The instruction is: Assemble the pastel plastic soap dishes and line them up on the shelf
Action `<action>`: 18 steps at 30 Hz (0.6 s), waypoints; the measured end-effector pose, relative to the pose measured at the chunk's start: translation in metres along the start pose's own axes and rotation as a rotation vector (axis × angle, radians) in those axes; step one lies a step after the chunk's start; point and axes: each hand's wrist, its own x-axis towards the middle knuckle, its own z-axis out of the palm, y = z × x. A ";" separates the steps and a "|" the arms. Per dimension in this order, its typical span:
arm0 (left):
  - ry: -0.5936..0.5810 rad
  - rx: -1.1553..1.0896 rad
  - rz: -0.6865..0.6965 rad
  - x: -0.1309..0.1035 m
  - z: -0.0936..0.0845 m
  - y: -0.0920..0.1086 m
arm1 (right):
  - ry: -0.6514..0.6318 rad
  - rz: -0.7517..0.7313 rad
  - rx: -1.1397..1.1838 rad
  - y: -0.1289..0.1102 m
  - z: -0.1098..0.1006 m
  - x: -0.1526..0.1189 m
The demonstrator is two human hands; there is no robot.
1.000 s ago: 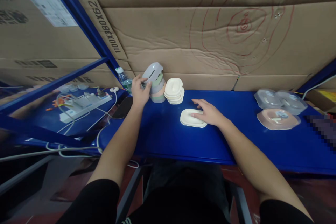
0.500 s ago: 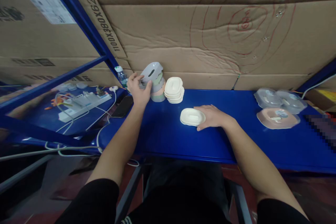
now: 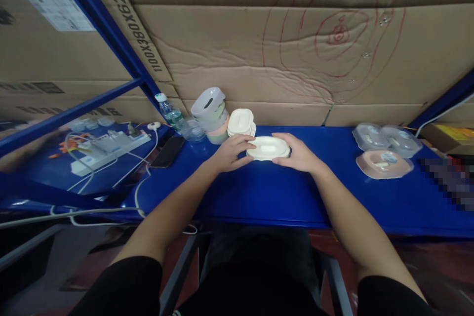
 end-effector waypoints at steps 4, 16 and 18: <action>0.055 -0.050 -0.017 0.002 -0.005 0.002 | 0.111 0.062 0.199 0.004 -0.002 0.001; 0.087 -0.190 -0.141 0.005 0.007 0.008 | 0.218 0.100 0.195 0.009 -0.005 0.007; 0.120 -0.061 -0.170 0.004 0.006 0.001 | 0.247 0.149 -0.037 0.007 -0.014 0.006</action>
